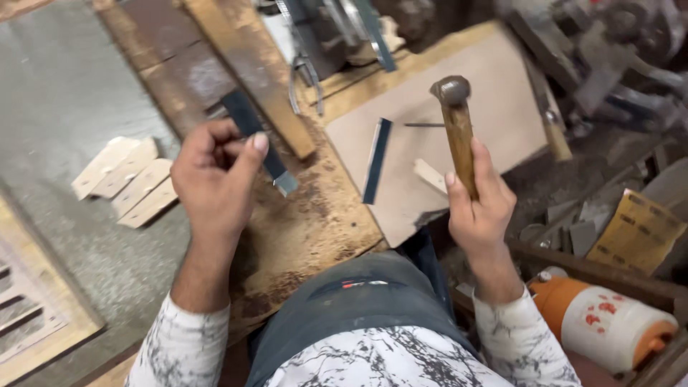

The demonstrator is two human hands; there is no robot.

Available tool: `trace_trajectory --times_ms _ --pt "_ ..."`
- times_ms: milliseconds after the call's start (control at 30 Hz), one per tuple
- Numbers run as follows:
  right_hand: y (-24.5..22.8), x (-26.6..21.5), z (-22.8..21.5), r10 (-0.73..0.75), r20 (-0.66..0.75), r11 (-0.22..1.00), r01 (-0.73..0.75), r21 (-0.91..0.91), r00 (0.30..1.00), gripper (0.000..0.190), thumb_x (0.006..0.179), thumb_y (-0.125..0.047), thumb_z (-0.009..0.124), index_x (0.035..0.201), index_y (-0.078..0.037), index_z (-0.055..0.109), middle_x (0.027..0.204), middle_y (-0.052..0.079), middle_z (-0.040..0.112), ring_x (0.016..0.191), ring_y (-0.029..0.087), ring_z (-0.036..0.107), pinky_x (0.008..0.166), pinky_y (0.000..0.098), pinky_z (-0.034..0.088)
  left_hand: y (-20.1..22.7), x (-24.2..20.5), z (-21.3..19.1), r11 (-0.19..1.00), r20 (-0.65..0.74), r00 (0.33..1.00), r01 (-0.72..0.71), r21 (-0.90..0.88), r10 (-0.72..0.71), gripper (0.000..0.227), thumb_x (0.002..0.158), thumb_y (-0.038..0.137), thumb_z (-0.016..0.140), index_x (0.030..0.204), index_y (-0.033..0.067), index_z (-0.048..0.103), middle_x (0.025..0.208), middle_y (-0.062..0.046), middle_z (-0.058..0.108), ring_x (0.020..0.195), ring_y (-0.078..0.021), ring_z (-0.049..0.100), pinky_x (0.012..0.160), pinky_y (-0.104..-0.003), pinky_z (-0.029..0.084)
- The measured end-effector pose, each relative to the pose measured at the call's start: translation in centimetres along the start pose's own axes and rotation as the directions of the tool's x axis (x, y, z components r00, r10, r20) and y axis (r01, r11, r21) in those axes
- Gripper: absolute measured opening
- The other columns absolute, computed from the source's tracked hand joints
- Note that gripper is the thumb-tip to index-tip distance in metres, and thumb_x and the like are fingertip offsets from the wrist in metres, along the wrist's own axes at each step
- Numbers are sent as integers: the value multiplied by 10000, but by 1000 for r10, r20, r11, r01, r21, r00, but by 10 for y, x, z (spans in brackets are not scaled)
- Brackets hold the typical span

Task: The person assembles small metal and wooden components using a manual press, hammer, and file. They repeatedly align pieces, press them together, tap with a hammer, and file edges, then place finished units aside.

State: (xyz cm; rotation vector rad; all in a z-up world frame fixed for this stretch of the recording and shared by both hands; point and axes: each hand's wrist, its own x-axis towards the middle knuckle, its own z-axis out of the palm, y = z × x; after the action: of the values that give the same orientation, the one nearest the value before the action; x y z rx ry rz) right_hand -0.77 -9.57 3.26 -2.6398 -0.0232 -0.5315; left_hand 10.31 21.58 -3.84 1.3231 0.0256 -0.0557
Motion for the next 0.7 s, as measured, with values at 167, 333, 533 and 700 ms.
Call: trace_trajectory --times_ms 167,333,533,700 --pt "76 -9 -21 -1 5 964 2 -264 1000 568 950 -27 721 1497 -60 574 1031 164 692 896 311 689 817 387 564 -2 -43 56 974 66 986 136 178 -150 382 917 39 754 1235 -17 552 704 40 551 618 -18 481 548 -196 397" --pt "141 -8 -25 -74 40 861 84 -502 996 602 934 -63 754 1514 -129 607 906 101 624 781 284 633 711 384 536 -24 -69 110 857 140 978 63 511 -155 419 842 31 713 1237 13 576 600 -60 562 518 -155 560 517 -312 471" --pt "180 17 -28 -50 212 847 154 -509 976 555 897 -144 760 1441 -125 653 975 157 619 882 330 606 778 440 481 -58 -82 172 760 204 978 -163 629 41 177 833 23 652 999 47 707 781 -144 700 720 -305 708 664 -407 560" --pt "172 8 -39 -119 322 993 110 46 939 580 821 -3 605 1396 -74 619 1317 151 601 1253 346 542 1110 472 417 -66 -86 225 739 56 993 41 672 -106 173 861 54 654 1030 36 686 724 -151 692 682 -312 713 650 -408 559"
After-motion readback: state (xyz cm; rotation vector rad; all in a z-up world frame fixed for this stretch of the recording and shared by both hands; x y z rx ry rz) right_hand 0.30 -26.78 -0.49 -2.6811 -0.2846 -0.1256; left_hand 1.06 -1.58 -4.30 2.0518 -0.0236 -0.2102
